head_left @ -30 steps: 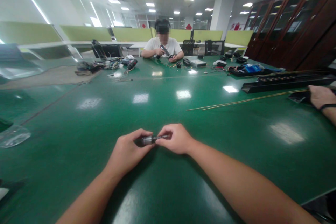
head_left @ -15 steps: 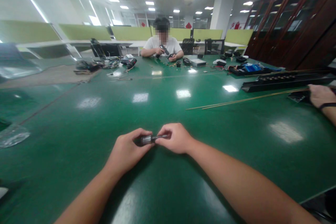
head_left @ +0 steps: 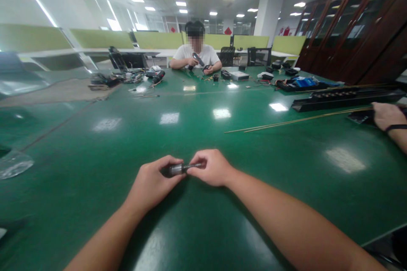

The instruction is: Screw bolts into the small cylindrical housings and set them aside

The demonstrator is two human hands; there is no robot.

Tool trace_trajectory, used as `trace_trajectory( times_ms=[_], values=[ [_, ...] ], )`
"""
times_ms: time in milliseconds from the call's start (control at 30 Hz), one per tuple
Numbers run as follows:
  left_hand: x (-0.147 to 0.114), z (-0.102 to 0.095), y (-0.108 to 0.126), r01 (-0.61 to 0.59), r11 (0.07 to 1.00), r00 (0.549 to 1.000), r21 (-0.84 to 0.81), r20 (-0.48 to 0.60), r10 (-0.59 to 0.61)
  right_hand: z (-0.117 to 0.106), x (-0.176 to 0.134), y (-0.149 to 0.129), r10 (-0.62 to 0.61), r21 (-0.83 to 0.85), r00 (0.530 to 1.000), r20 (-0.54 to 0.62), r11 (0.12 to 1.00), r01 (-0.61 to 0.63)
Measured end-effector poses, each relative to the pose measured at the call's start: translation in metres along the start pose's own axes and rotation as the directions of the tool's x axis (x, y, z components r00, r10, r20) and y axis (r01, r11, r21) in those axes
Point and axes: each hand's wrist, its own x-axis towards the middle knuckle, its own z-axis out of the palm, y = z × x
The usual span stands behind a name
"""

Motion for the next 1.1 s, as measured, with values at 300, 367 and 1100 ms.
trace_trajectory(
  times_ms=[300, 367, 1100],
  values=[
    [-0.0009, -0.0015, 0.0005, 0.01, 1.0, 1.0, -0.001, 0.015, -0.01, 0.0012, -0.0003, 0.0019, -0.008, 0.002, 1.0, -0.002, 1.0, 0.008],
    [-0.0008, -0.0014, -0.0004, 0.008, 1.0, 1.0, 0.005, 0.018, -0.008, 0.0015, -0.0002, 0.002, -0.01, 0.002, 1.0, 0.0, 1.0, 0.01],
    [0.0003, -0.0009, -0.0013, 0.008, 1.0, 1.0, -0.004, 0.022, -0.008, 0.0008, -0.0008, 0.0007, -0.003, 0.006, 1.0, -0.004, 1.0, 0.003]
  ],
)
